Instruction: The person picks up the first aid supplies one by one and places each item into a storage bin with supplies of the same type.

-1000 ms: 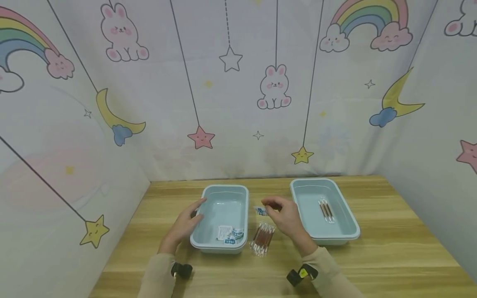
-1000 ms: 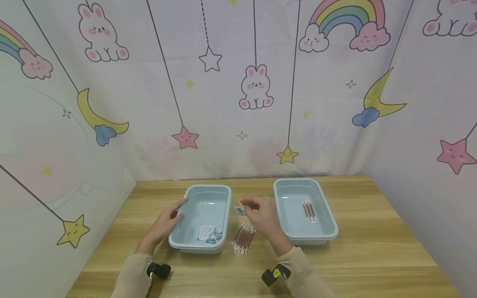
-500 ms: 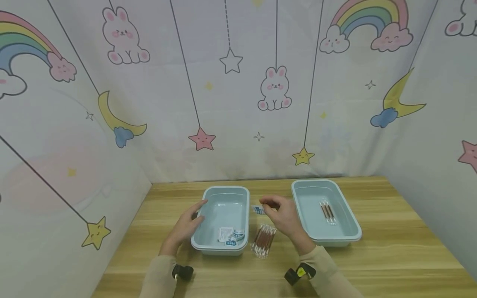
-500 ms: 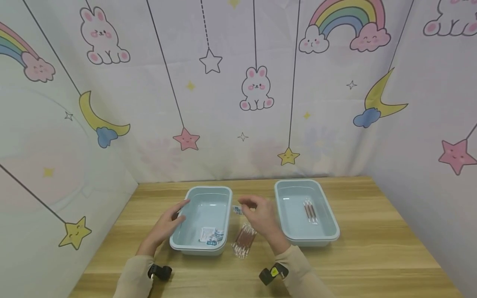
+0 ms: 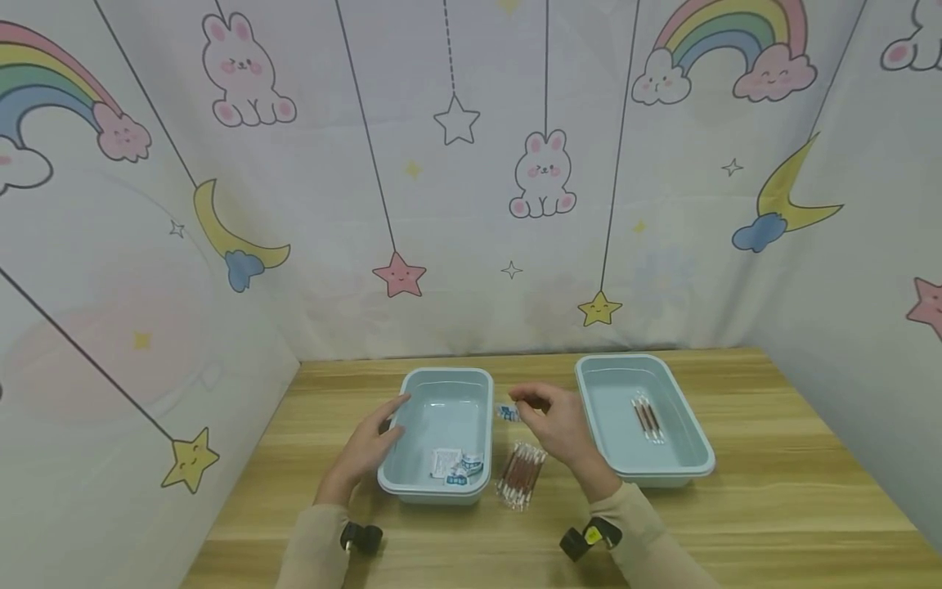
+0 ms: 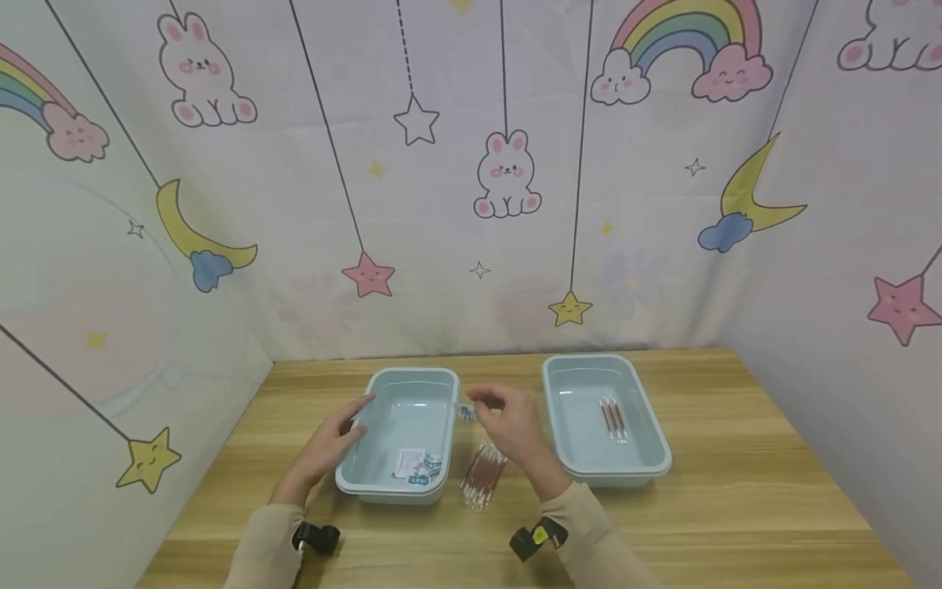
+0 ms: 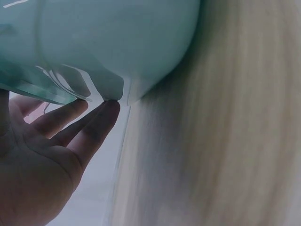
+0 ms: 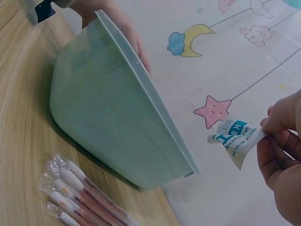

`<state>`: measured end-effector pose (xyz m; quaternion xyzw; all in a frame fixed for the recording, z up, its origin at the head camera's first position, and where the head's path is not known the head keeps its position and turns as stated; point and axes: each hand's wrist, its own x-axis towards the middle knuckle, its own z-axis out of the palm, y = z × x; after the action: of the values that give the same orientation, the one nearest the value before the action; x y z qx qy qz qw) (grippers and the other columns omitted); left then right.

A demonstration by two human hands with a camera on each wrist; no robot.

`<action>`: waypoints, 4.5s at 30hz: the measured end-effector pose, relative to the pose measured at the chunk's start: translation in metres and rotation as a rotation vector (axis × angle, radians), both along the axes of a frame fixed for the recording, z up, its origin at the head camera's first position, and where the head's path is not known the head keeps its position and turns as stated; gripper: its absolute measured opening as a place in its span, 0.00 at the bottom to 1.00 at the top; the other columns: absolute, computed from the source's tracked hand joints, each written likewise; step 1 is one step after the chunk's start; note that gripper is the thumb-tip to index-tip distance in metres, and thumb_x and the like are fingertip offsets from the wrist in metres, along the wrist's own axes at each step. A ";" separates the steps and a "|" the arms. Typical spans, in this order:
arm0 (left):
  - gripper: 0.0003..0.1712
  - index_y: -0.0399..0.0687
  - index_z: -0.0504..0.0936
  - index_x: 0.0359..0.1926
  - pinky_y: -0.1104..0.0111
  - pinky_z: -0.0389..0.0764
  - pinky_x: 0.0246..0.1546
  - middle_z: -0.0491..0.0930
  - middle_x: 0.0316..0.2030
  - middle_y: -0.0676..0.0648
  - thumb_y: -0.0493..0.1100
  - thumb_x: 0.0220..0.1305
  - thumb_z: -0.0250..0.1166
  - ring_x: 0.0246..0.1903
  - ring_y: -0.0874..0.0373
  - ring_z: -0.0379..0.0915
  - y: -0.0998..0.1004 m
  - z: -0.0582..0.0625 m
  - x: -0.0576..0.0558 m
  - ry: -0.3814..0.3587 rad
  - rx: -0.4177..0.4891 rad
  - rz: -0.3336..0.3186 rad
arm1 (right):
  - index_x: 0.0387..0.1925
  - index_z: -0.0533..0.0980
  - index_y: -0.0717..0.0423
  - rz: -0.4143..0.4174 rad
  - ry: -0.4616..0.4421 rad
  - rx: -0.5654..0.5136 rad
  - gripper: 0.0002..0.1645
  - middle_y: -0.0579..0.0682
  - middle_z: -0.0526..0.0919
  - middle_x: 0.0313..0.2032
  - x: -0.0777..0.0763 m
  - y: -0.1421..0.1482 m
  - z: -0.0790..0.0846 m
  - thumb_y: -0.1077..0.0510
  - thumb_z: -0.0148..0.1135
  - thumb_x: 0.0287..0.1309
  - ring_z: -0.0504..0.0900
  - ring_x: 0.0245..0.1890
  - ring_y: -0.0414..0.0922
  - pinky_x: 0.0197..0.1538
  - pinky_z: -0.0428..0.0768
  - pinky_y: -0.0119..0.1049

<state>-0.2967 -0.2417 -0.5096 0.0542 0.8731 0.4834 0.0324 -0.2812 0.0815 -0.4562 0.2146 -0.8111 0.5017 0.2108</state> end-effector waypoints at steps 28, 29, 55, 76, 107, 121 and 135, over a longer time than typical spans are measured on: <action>0.30 0.63 0.65 0.71 0.41 0.57 0.69 0.58 0.73 0.43 0.40 0.69 0.54 0.71 0.36 0.52 0.001 0.001 0.000 -0.011 -0.007 0.017 | 0.37 0.84 0.58 0.040 -0.017 -0.052 0.11 0.51 0.88 0.35 -0.001 -0.009 0.002 0.71 0.62 0.54 0.85 0.36 0.44 0.41 0.85 0.33; 0.30 0.63 0.65 0.71 0.41 0.57 0.69 0.58 0.73 0.43 0.40 0.69 0.54 0.72 0.36 0.52 0.001 0.001 0.000 -0.011 -0.007 0.016 | 0.37 0.84 0.58 0.044 -0.015 -0.059 0.11 0.51 0.88 0.35 -0.001 -0.009 0.002 0.71 0.63 0.54 0.85 0.36 0.44 0.41 0.85 0.33; 0.30 0.61 0.65 0.71 0.41 0.56 0.69 0.59 0.73 0.43 0.40 0.70 0.54 0.72 0.37 0.52 0.001 0.001 0.001 0.009 0.003 0.001 | 0.37 0.85 0.57 0.077 -0.018 -0.087 0.12 0.51 0.88 0.36 -0.001 -0.018 0.004 0.72 0.63 0.53 0.85 0.36 0.43 0.40 0.85 0.31; 0.30 0.60 0.65 0.71 0.42 0.56 0.70 0.59 0.73 0.44 0.40 0.69 0.54 0.72 0.38 0.52 0.001 0.003 0.001 0.005 -0.006 0.004 | 0.37 0.85 0.58 0.104 0.002 -0.092 0.10 0.51 0.88 0.36 -0.001 -0.024 0.006 0.71 0.64 0.54 0.85 0.35 0.40 0.40 0.84 0.31; 0.30 0.59 0.65 0.71 0.40 0.58 0.68 0.60 0.73 0.43 0.40 0.69 0.54 0.71 0.36 0.53 0.002 0.004 0.002 0.008 0.001 0.005 | 0.37 0.84 0.57 0.125 -0.047 -0.093 0.09 0.50 0.87 0.37 0.000 -0.033 0.006 0.70 0.63 0.56 0.84 0.37 0.40 0.42 0.84 0.32; 0.30 0.58 0.66 0.71 0.41 0.59 0.68 0.60 0.72 0.42 0.39 0.69 0.55 0.71 0.36 0.54 0.003 0.005 0.003 0.017 0.008 -0.001 | 0.38 0.84 0.58 0.156 -0.097 -0.118 0.10 0.50 0.87 0.38 0.003 -0.039 0.007 0.70 0.64 0.56 0.85 0.38 0.45 0.44 0.84 0.33; 0.30 0.59 0.65 0.71 0.41 0.58 0.69 0.60 0.72 0.43 0.40 0.69 0.55 0.71 0.36 0.54 0.003 0.006 0.004 0.007 -0.002 0.011 | 0.39 0.81 0.70 0.197 -0.091 -0.099 0.09 0.62 0.86 0.38 0.024 -0.046 0.033 0.74 0.60 0.56 0.85 0.40 0.56 0.44 0.84 0.33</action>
<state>-0.2930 -0.2390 -0.5040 0.0508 0.8740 0.4824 0.0268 -0.2576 0.0357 -0.4231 0.2595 -0.7690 0.5686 0.1338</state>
